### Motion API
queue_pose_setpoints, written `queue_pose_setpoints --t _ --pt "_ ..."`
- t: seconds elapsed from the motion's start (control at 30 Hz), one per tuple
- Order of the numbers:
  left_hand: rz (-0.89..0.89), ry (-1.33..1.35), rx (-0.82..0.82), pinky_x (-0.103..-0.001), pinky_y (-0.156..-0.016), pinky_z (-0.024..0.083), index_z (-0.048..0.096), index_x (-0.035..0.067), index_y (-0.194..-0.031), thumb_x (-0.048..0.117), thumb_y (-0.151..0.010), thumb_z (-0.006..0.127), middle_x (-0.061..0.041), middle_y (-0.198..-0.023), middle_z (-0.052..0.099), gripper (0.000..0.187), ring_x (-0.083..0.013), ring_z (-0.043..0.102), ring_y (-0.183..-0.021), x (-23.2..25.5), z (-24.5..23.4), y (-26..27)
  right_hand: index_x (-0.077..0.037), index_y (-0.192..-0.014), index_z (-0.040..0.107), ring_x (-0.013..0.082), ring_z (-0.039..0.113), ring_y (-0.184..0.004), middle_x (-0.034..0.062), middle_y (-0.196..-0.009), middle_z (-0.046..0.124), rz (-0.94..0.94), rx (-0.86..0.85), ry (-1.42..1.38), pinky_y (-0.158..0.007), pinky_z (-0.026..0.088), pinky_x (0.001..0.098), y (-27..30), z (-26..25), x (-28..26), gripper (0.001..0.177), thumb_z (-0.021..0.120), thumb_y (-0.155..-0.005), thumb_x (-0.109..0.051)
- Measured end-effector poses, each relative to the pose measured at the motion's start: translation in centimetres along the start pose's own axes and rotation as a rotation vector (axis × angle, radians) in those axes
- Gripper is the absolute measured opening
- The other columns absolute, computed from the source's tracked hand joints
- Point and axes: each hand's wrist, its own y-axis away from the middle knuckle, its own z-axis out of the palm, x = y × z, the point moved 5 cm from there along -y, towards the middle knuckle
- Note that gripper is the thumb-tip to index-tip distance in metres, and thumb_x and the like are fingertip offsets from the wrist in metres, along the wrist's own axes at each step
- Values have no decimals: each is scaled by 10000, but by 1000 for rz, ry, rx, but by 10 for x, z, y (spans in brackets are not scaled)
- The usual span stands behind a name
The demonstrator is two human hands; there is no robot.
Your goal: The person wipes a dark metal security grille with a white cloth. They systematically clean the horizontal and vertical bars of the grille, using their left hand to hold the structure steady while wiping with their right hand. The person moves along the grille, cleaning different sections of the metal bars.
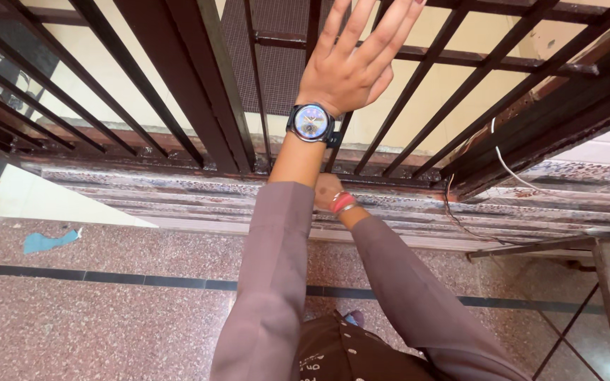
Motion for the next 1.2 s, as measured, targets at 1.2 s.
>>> queue_pose_setpoints --t 1.2 --pt "22 -46 6 -569 -1309 174 398 51 -1597 151 -974 577 -59 -1648 319 656 -363 268 -1547 -2 7 3 -66 -1147 658 293 676 -931 142 -1045 697 57 115 47 -826 469 488 40 -47 -13 429 524 -954 -426"
